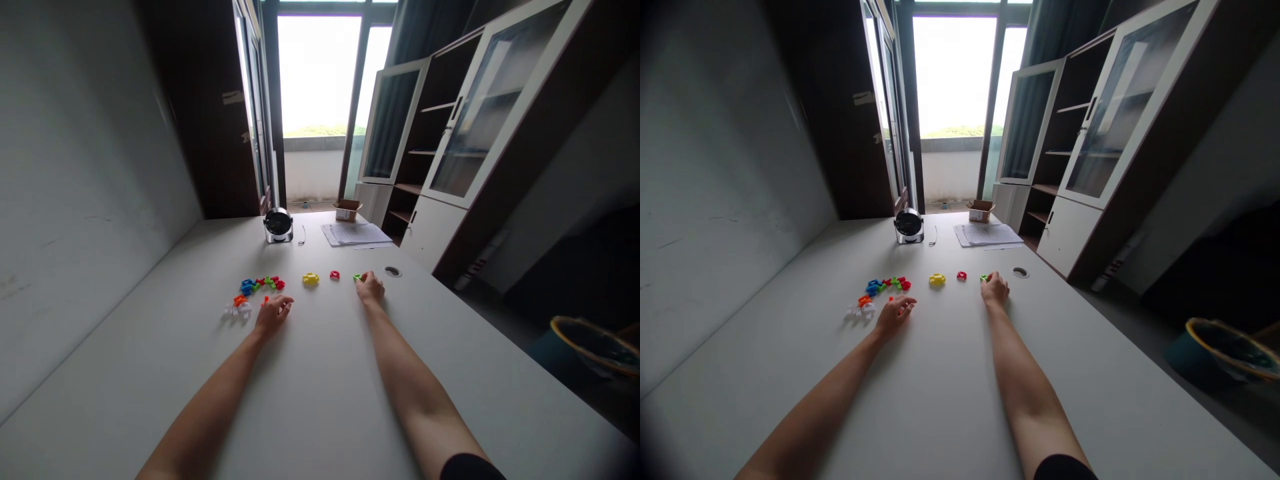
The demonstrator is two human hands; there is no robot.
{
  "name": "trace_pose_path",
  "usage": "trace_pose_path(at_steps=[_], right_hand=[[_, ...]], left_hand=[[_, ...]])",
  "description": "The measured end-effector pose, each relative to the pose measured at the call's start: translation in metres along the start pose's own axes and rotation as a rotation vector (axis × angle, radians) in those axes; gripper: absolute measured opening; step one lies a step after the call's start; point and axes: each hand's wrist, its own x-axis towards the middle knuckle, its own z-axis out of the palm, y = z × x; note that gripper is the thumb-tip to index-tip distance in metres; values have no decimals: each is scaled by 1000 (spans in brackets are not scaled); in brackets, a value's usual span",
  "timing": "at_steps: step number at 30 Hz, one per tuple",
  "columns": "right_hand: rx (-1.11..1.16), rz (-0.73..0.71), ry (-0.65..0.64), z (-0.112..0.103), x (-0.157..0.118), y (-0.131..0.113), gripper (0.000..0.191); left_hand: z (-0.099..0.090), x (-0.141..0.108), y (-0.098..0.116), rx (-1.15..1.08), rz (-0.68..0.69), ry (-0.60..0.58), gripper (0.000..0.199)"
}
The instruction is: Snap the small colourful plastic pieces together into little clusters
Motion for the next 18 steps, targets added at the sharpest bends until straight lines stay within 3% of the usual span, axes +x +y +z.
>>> trace_pose_path(at_steps=[5, 9, 18], right_hand=[[-83, -25, 32, 4, -3, 0, 11], [-68, -40, 34, 5, -3, 0, 19], [-131, -202, -131, 21, -6, 3, 43]], left_hand=[[1, 0, -1, 0, -8, -8, 23], [0, 0, 0, 2, -2, -5, 23], [0, 0, 3, -1, -11, -1, 22]])
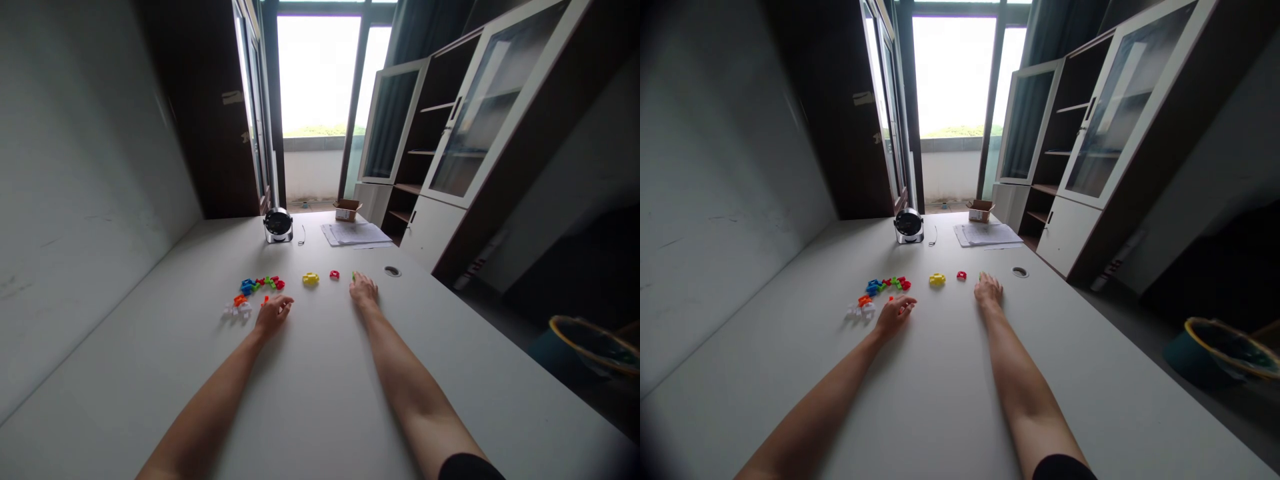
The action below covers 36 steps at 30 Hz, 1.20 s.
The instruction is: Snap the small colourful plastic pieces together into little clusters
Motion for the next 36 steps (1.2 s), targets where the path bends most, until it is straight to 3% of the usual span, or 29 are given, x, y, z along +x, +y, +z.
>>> trace_pose_path(at_steps=[5, 11, 14, 17, 21, 29, 36], right_hand=[[16, -30, -17, 0, 3, 0, 47], [121, -38, 90, -6, 4, 0, 30], [148, -95, 108, -6, 2, -4, 28], [198, -146, 135, -7, -2, -12, 27], [314, -272, 145, -9, -13, -35, 24], [584, -422, -16, -19, -47, -96, 19], [672, -554, -402, -21, -84, -134, 16]], left_hand=[[1, 0, -1, 19, -16, -19, 24], [1, 0, 1, 78, 4, -14, 25], [-3, -1, 3, 205, -12, 92, 23], [-7, -2, 0, 352, -124, 234, 20], [-7, -3, -9, 420, -215, 221, 21], [4, -3, -16, 343, -159, 153, 32], [1, 1, -28, 182, -188, 232, 45]])
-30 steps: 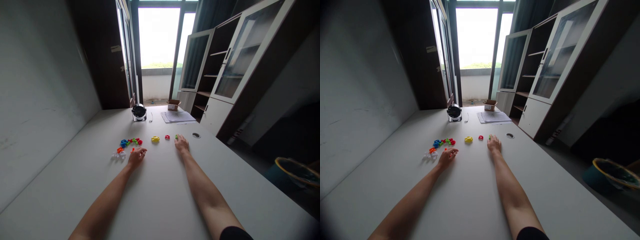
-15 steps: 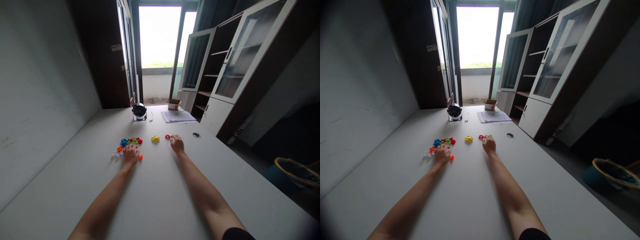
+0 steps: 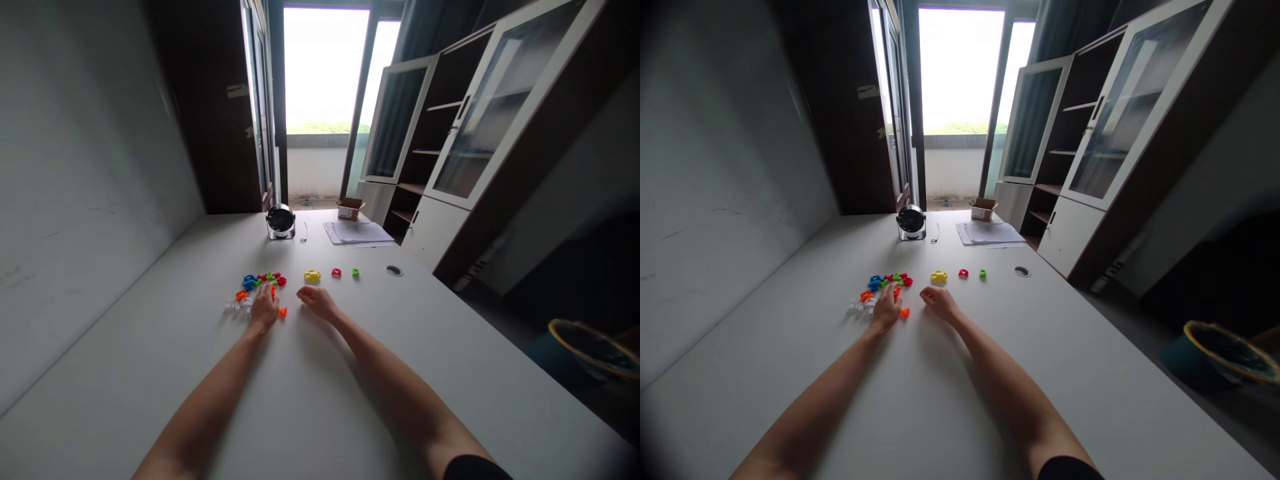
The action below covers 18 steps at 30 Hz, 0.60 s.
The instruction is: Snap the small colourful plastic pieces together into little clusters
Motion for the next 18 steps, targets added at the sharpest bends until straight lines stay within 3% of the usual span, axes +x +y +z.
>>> trace_pose_path(at_steps=[7, 11, 18], right_hand=[[-25, -170, -289, 11, -12, -22, 21], [-155, -243, -260, 11, -14, -22, 25], [-271, -311, -204, 8, -16, -22, 35]], left_hand=[[0, 1, -2, -111, 6, -7, 54], [-2, 1, -1, -72, 18, -38, 46], [-8, -3, 6, 200, -40, -20, 30]])
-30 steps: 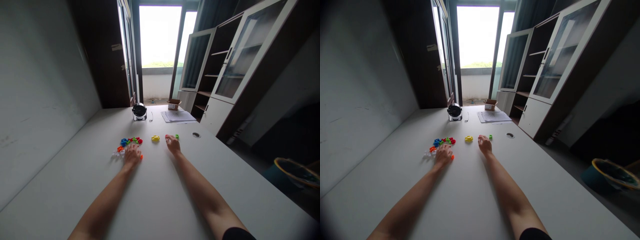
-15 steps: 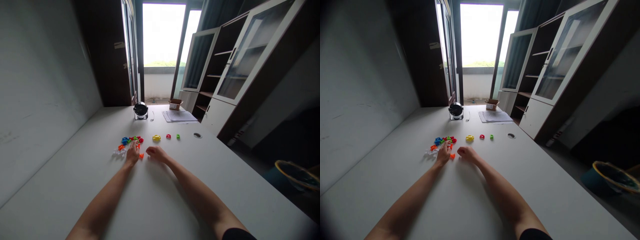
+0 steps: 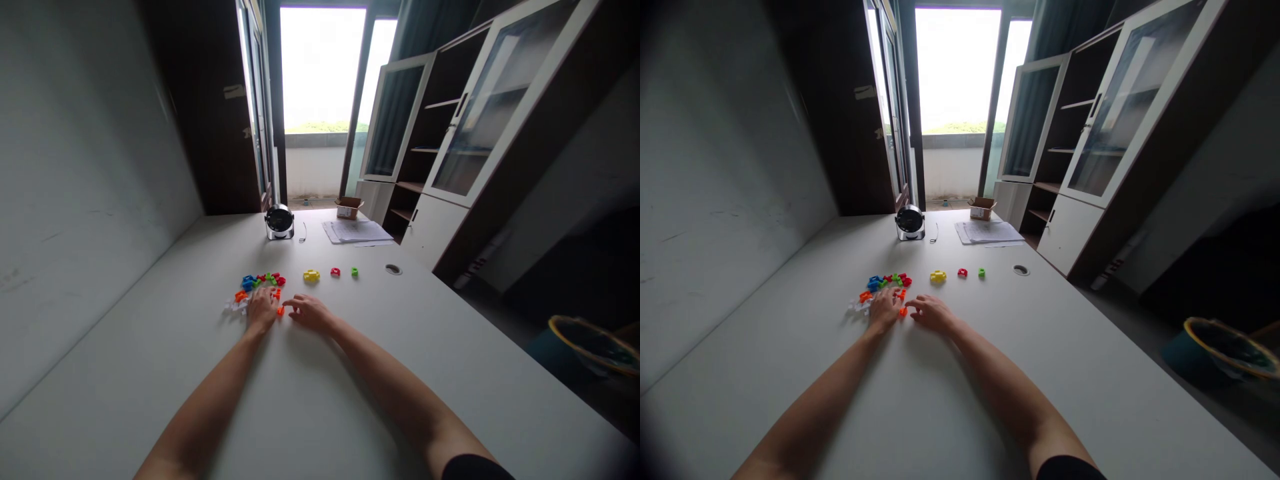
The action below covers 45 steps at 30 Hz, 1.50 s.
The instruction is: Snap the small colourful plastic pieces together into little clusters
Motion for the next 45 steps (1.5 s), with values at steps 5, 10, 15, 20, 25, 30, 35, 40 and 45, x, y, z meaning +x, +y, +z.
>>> trace_pose_path(at_steps=[5, 10, 15, 20, 25, 30, 35, 40, 45], right_hand=[[-31, -28, 2, 1, 0, -1, 30], [-34, 11, 52, 5, 0, 8, 23], [-94, 108, 126, 4, -1, 17, 15], [-104, 188, 166, 0, -2, 20, 13], [-100, 194, 173, 2, -1, 23, 13], [-90, 200, 178, 4, -1, 24, 14], [-64, 207, 182, 4, -2, 24, 14], [6, 204, 209, 4, -2, 24, 26], [61, 182, 218, 3, -2, 24, 35]], left_hand=[[-5, -1, 3, 28, 11, -25, 25], [-4, -1, 6, 4, 32, -44, 27], [-3, -1, 12, -35, 76, -63, 37], [-5, -5, 18, -28, 188, -106, 47], [-8, -5, 19, -3, 239, -162, 40], [-8, -4, 17, -11, 249, -194, 22], [-6, -3, 16, -73, 278, -133, 24], [-5, -3, 16, -195, 293, -41, 43], [-4, -4, 19, -265, 312, -67, 42]])
